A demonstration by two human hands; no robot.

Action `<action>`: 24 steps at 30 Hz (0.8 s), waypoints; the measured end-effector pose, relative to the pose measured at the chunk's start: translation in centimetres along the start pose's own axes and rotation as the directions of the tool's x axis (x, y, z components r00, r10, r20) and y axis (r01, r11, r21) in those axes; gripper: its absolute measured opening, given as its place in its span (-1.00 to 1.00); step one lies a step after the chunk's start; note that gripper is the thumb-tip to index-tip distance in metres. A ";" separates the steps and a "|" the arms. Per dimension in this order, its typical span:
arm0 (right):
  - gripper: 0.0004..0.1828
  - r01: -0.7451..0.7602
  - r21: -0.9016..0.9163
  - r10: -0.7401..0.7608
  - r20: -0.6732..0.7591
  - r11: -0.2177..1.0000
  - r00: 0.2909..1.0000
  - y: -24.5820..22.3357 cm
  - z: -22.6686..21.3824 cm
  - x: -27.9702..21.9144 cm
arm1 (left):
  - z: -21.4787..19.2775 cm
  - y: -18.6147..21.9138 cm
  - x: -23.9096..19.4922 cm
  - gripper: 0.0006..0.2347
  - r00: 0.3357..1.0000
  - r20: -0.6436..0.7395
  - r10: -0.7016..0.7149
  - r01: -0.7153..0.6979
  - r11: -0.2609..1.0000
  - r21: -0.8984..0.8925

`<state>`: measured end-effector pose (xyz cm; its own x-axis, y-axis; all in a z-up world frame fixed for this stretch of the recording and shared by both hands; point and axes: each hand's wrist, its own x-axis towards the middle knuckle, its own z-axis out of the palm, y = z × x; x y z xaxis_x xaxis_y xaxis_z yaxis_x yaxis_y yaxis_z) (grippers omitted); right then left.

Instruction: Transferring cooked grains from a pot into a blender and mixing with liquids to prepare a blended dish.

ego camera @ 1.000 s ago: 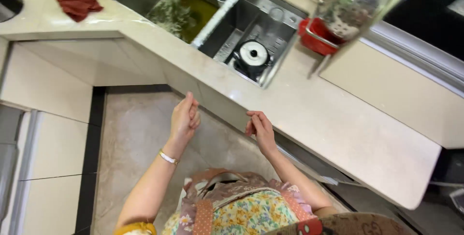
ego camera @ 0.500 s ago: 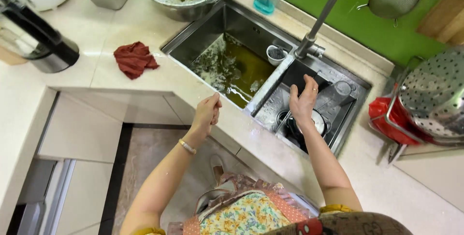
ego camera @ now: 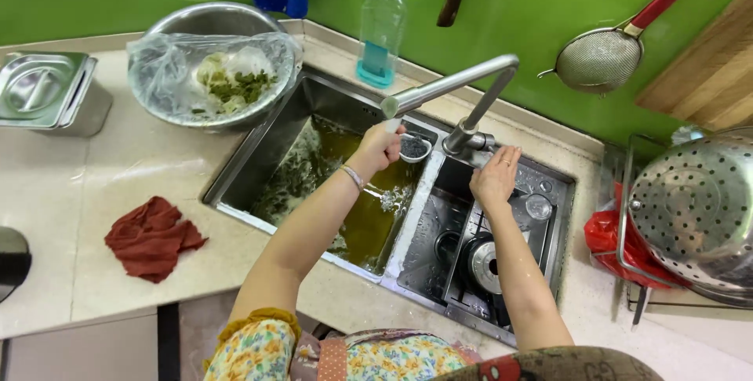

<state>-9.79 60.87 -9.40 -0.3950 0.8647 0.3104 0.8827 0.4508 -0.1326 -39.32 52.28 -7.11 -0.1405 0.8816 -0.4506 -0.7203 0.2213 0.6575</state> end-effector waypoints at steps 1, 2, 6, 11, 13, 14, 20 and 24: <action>-0.04 -0.010 -0.012 0.010 0.005 1.000 1.000 0.0 -0.3 0.0 | -0.4 -0.3 1.6 -0.75 1.000 0.009 -0.014 0.014 1.000 -0.003; -0.02 -0.045 0.013 0.044 0.043 0.999 0.998 -0.1 -0.5 -0.1 | -0.9 -0.8 3.2 -0.79 0.998 0.014 -0.057 0.058 0.998 -0.035; -0.01 -0.245 0.284 0.172 0.258 0.927 0.951 -2.9 -1.8 -0.1 | -1.6 -0.5 -0.2 -0.58 0.970 -0.119 -0.213 0.243 0.885 0.397; -0.11 -0.006 0.184 0.010 -0.018 0.983 1.000 -7.9 -3.6 -3.7 | -14.1 -7.3 4.3 -0.51 0.968 -0.088 0.234 -0.052 0.532 0.845; -0.18 0.142 0.217 -0.115 -0.135 0.966 0.984 -10.6 -3.2 -6.1 | -14.4 -3.2 -2.6 -0.58 0.940 -0.032 0.340 -0.091 0.341 0.936; -0.24 0.188 0.324 -0.148 -0.146 0.927 0.978 -12.4 -3.0 -7.5 | -12.7 -0.4 -8.0 -0.33 0.947 -0.087 0.309 0.040 0.155 0.987; -0.41 0.331 0.643 -0.337 -0.119 0.691 0.934 -21.6 -2.6 -12.4 | -24.9 2.2 -26.3 -0.43 0.532 -0.200 0.823 0.201 0.107 0.974; -0.50 0.483 0.693 -0.522 -0.178 0.535 0.834 -31.0 -3.5 -14.2 | -31.8 0.9 -37.4 -0.27 0.386 -0.597 0.703 0.605 0.296 0.739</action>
<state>-30.64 33.87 -6.43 -0.7446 0.4468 0.4959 0.1055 0.8123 -0.5736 -56.33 6.22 -8.85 -0.9664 0.2468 -0.0718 0.2043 0.9070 0.3682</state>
